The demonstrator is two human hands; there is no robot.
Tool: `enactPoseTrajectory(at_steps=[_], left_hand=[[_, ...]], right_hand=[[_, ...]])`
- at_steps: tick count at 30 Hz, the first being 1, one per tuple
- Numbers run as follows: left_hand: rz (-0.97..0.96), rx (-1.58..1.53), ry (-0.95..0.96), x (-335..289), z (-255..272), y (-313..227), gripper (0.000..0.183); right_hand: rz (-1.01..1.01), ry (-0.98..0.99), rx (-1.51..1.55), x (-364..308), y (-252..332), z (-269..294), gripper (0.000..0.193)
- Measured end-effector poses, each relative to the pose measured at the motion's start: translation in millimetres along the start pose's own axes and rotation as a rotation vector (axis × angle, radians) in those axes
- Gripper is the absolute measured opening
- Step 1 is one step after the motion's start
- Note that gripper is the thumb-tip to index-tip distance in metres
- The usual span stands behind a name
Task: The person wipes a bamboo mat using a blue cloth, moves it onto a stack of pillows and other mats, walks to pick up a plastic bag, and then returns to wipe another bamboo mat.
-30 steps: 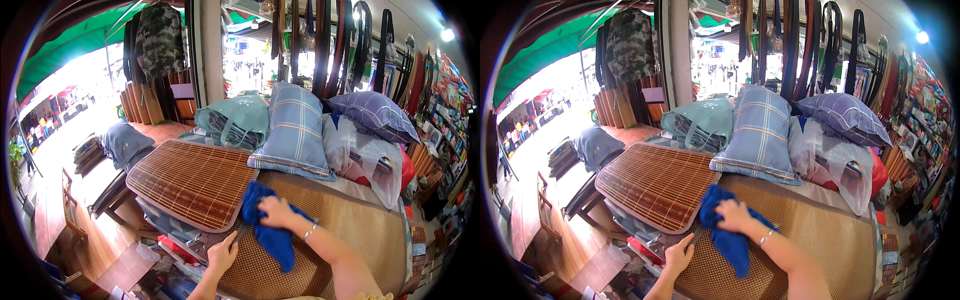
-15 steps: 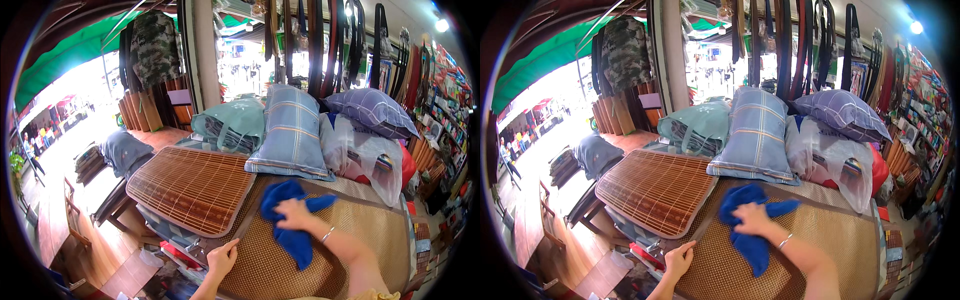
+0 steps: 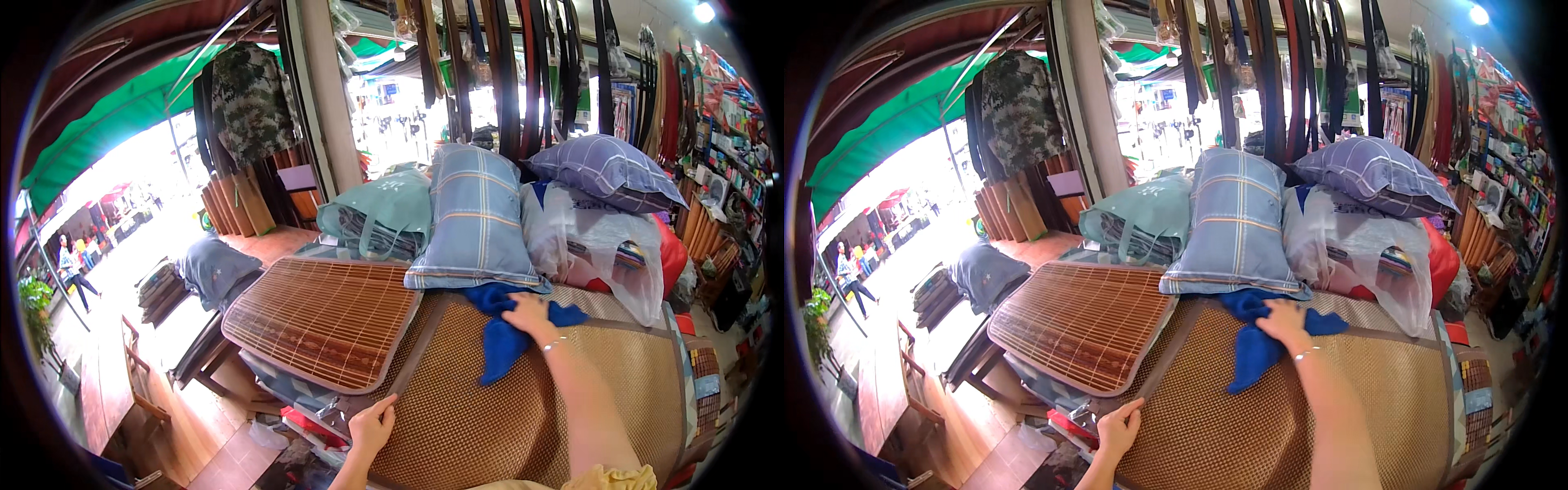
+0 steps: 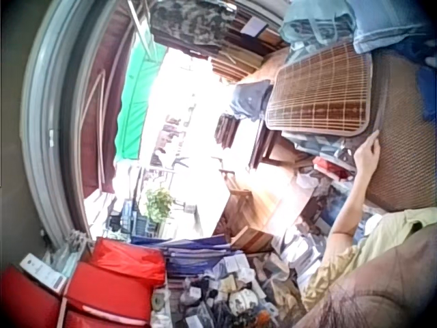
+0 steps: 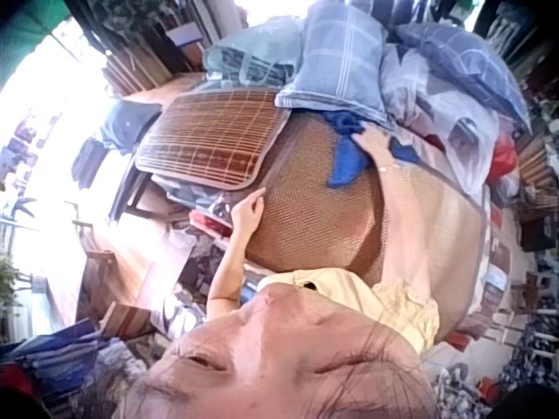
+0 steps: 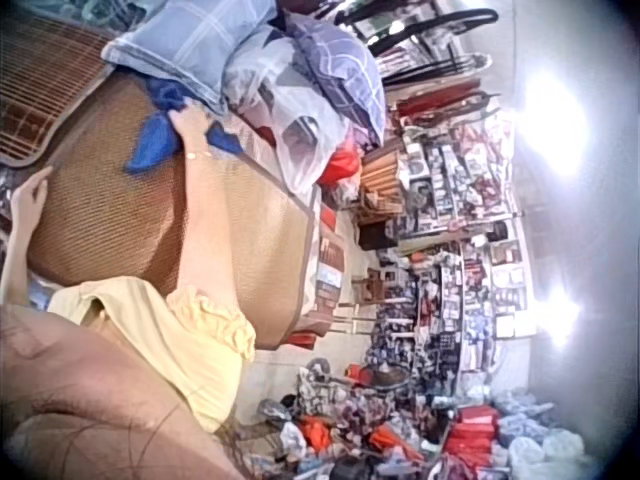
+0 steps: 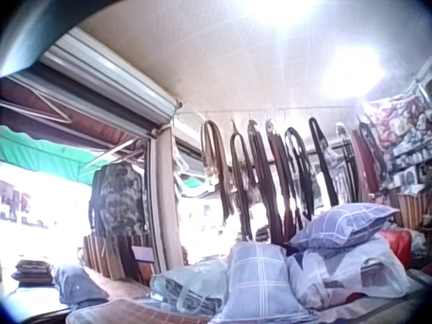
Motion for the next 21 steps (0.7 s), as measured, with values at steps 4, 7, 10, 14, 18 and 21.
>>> enactPoseTrajectory(at_steps=[4, 7, 10, 14, 18, 21], left_hand=[[-0.001, 0.007, -0.003, -3.7, 2.7, 2.3, 0.022], [0.006, 0.011, 0.0, -2.7, 4.4, -2.4, 0.022], [-0.053, -0.005, -0.016, -0.9, -0.9, -3.9, 0.021], [-0.022, 0.018, 0.007, -1.7, -0.2, -3.3, 0.021], [-0.052, 0.022, -0.016, 0.0, -2.5, -3.6, 0.021], [-0.024, 0.028, 0.011, -1.7, -1.4, -4.8, 0.022]], right_hand=[[-0.237, -0.055, 0.255, -42.3, -121.6, 27.2, 0.06], [-0.307, -0.353, 0.06, -110.9, -211.0, 56.0, 0.056], [-0.724, -0.367, 0.096, -175.4, -311.6, 65.2, 0.062], [-0.804, -0.369, 0.16, -217.0, -364.6, 52.9, 0.06], [-0.49, -0.382, 0.183, -220.3, -259.0, 52.7, 0.059], [0.098, -0.299, 0.027, -209.1, -136.2, 22.6, 0.057]])
Point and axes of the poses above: each hand's wrist, its own x-axis towards the middle knuckle, its own z-axis out of the back of the hand, y = z × x, the point moved 5 cm from there along x, towards the middle knuckle, and after that the axes turned 10 degrees about y, right-handed, at the moved point
